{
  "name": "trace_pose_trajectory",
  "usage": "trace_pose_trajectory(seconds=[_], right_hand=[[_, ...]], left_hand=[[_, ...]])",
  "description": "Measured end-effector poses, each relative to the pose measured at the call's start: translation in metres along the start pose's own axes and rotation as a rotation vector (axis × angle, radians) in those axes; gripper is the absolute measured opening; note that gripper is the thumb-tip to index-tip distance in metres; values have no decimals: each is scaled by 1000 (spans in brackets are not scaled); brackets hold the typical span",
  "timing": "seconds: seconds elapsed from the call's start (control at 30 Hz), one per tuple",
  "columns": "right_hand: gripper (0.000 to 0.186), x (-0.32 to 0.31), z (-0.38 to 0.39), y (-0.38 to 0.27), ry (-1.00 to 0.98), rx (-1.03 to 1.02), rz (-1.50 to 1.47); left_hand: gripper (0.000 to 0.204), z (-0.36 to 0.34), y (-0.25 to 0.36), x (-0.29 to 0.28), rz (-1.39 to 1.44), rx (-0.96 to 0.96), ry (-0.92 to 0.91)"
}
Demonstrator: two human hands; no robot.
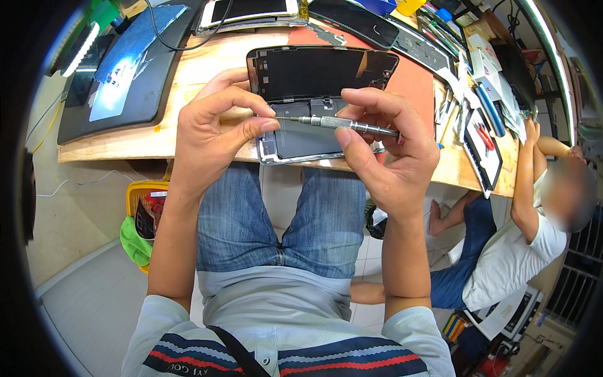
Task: The person uses a screwdriver to remove screws from the internal frame of a disassembled smartphone. They then reassemble the device by closing the screen and back cover, and finally power it on to verify functionality.
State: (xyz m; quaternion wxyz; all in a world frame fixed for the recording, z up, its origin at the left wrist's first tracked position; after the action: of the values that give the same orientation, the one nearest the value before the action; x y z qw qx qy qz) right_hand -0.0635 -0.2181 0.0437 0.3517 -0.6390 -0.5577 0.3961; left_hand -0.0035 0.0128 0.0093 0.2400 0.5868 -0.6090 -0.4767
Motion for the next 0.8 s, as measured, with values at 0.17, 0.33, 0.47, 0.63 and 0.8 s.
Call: trace_pose_trajectory(seconds=[0.17,0.33,0.47,0.63,0.8], right_hand=[[35,0,-1,-3,-1,-12,105],[26,-1,-12,-11,-70,-55,284],[23,1,-22,-14,-110,-82,326],[24,0,-29,-20,-168,-118,360],[30,-14,-46,-42,-232,-32,523]], left_hand=[[13,0,-1,1,-6,33,-5],[14,1,1,5,70,-27,2],[14,1,2,3,19,-3,3],[24,0,-2,1,-76,14,-23],[38,0,0,2,-156,20,-24]])
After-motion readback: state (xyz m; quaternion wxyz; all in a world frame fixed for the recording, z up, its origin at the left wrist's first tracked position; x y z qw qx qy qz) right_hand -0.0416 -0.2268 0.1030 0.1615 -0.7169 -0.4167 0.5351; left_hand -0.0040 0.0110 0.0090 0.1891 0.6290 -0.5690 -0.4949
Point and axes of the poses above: each hand's wrist, its own z-axis away from the middle knuckle, its own x-axis out of the palm, y = z × x, the point moved 1 cm from there along -z, towards the middle knuckle, and after that the axes turned 8 degrees about -z, right-handed, at the moved point
